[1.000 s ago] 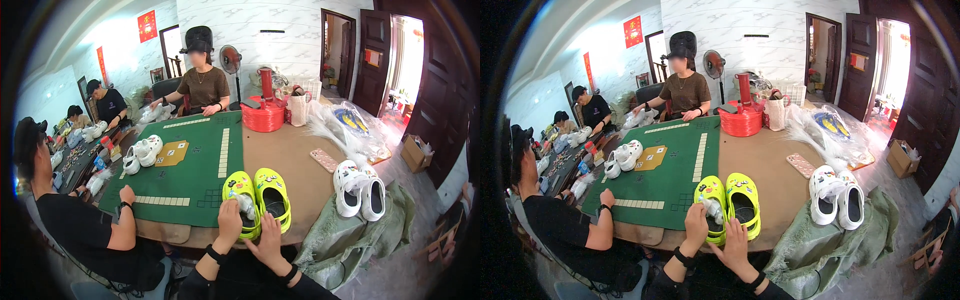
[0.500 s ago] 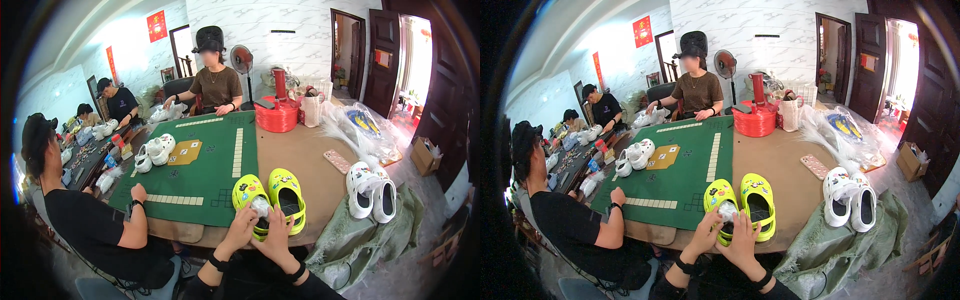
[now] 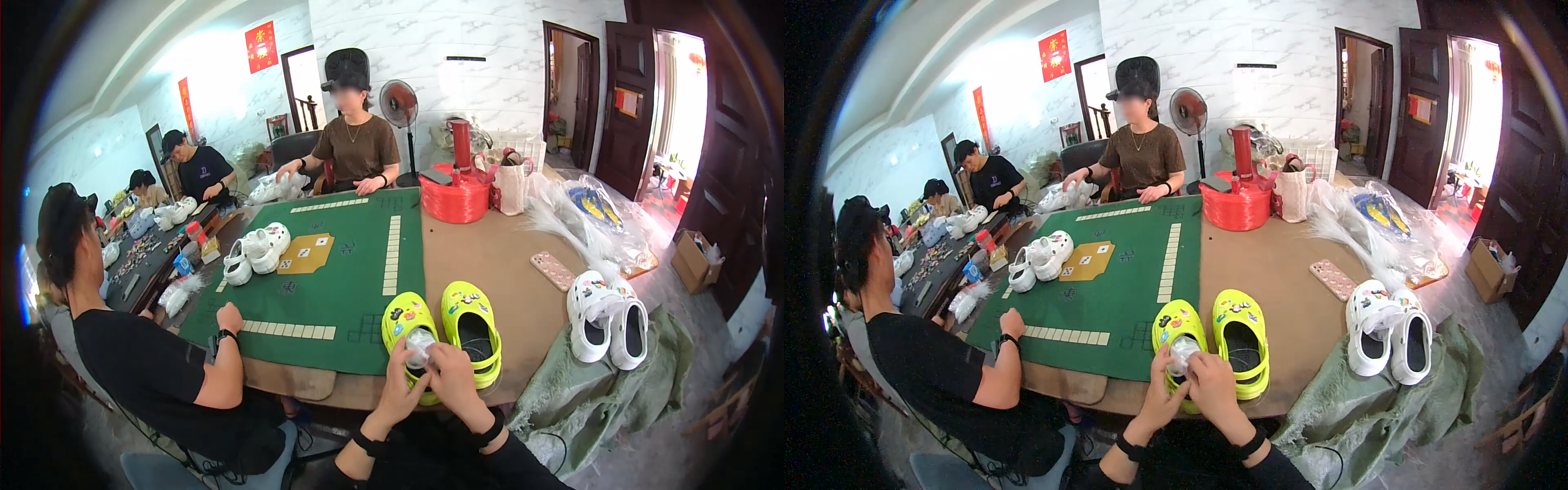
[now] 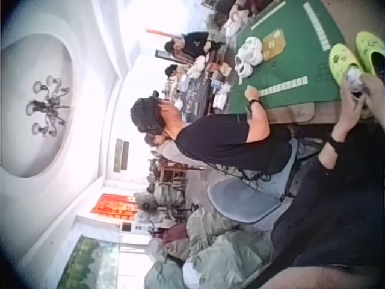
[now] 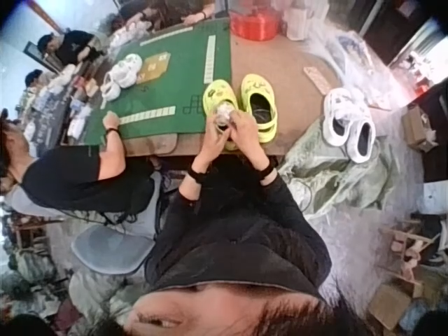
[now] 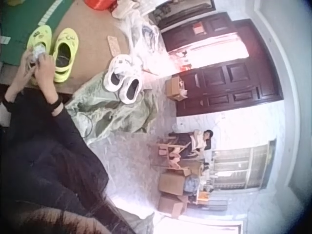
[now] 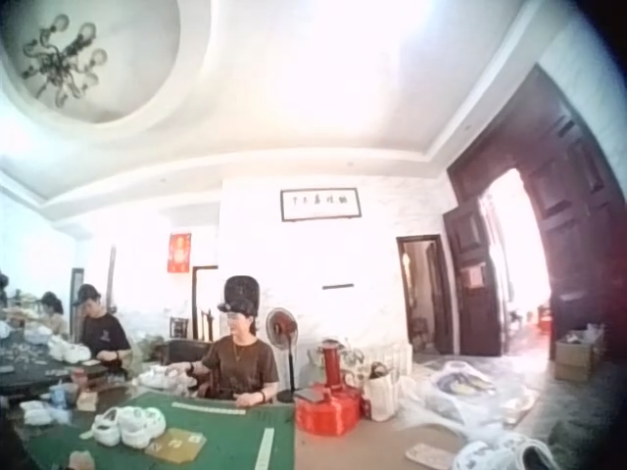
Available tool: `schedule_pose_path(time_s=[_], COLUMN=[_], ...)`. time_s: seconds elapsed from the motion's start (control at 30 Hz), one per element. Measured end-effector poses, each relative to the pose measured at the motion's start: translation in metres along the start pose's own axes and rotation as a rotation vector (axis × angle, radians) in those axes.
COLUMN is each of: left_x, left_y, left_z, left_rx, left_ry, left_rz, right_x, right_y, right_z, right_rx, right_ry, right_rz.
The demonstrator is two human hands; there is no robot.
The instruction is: Placing pairs of foam clogs into plastic bags for final packaging.
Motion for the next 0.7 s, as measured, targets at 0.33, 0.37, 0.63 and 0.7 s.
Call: schedule_pose_path(time_s=[0.33, 0.37, 0.63, 0.7], left_x=[-0.023, -0.015, -0.035, -0.030], left_y=[0.010, 0.011, 0.028, 0.015], left_z=[-0.021, -0.020, -0.029, -0.015], left_rx=[-0.130, -0.153, -0.239, -0.147], left_ry=[-0.388, -0.307, -0.040, -0.196], left_rz=[-0.310, -0.087, -0.036, -0.121], right_x=[-0.005, -0.003, -0.088, -0.077], right_y=[-0.019, -0.023, -0.071, -0.091], right_z=[-0.014, -0.013, -0.008, -0.016], right_rx=[0.045, 0.053, 0.153, 0.324], right_ry=[0.008, 0.066, -0.138, -0.096], right_rz=[0.142, 0.147, 0.418, 0.585])
Point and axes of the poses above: each hand's wrist, its own z-axis towards the middle knuckle, its own y-axis out of the palm, x = y × z, the point moved 10 cm from there along z, towards the middle knuckle, and after that the axes turned 11 degrees about x, right-handed, at the moved point
